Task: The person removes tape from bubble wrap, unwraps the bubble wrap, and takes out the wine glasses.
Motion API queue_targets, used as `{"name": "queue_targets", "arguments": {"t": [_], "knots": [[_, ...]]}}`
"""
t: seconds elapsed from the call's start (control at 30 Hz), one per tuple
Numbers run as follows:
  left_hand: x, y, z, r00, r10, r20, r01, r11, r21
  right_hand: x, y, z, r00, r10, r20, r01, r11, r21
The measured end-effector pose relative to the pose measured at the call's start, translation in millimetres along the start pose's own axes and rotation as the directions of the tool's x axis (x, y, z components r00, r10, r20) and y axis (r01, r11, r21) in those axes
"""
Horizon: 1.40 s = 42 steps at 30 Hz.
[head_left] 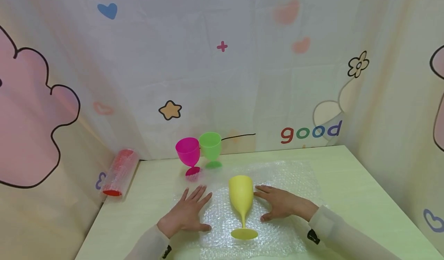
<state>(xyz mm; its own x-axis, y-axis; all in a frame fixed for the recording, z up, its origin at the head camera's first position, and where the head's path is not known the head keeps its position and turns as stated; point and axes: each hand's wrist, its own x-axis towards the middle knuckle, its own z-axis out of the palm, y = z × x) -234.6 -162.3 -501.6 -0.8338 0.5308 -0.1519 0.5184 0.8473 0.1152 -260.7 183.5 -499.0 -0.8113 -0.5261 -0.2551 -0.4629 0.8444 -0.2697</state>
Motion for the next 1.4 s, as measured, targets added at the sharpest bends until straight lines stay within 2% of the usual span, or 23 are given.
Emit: {"name": "queue_targets", "arguments": {"t": [0.27, 0.53, 0.83, 1.07, 1.17, 1.23, 1.4], "knots": [[0.8, -8.4, -0.1, 0.997, -0.027, 0.072, 0.032, 0.997, -0.076, -3.6, 4, 2, 1.000, -0.012, -0.011, 0.012, 1.000, -0.011], [0.9, -17.5, 6.7, 0.997, -0.020, 0.069, 0.024, 0.998, -0.064, -5.3, 9, 2, 1.000, -0.027, 0.000, 0.027, 1.000, 0.002], [-2.9, -20.1, 6.2, 0.993, -0.039, 0.111, 0.059, 0.981, -0.185, -9.3, 11, -2, 1.000, -0.027, -0.008, 0.028, 0.999, 0.026], [-3.2, -21.9, 8.8, 0.994, -0.035, 0.105, 0.055, 0.978, -0.200, -11.5, 11, -2, 1.000, -0.015, -0.003, 0.016, 0.999, 0.042], [-2.8, -21.6, 8.3, 0.995, -0.037, 0.090, 0.052, 0.983, -0.174, -12.4, 11, -2, 1.000, -0.010, -0.004, 0.010, 0.999, 0.045], [-3.3, -20.7, 6.5, 0.998, -0.037, 0.057, 0.045, 0.989, -0.143, -13.1, 10, -2, 1.000, -0.010, -0.003, 0.010, 0.999, 0.044], [-5.4, -5.8, -9.2, 0.997, -0.014, -0.080, 0.010, 0.998, -0.057, -13.9, 8, -3, 1.000, -0.005, -0.002, 0.005, 0.999, 0.050]]}}
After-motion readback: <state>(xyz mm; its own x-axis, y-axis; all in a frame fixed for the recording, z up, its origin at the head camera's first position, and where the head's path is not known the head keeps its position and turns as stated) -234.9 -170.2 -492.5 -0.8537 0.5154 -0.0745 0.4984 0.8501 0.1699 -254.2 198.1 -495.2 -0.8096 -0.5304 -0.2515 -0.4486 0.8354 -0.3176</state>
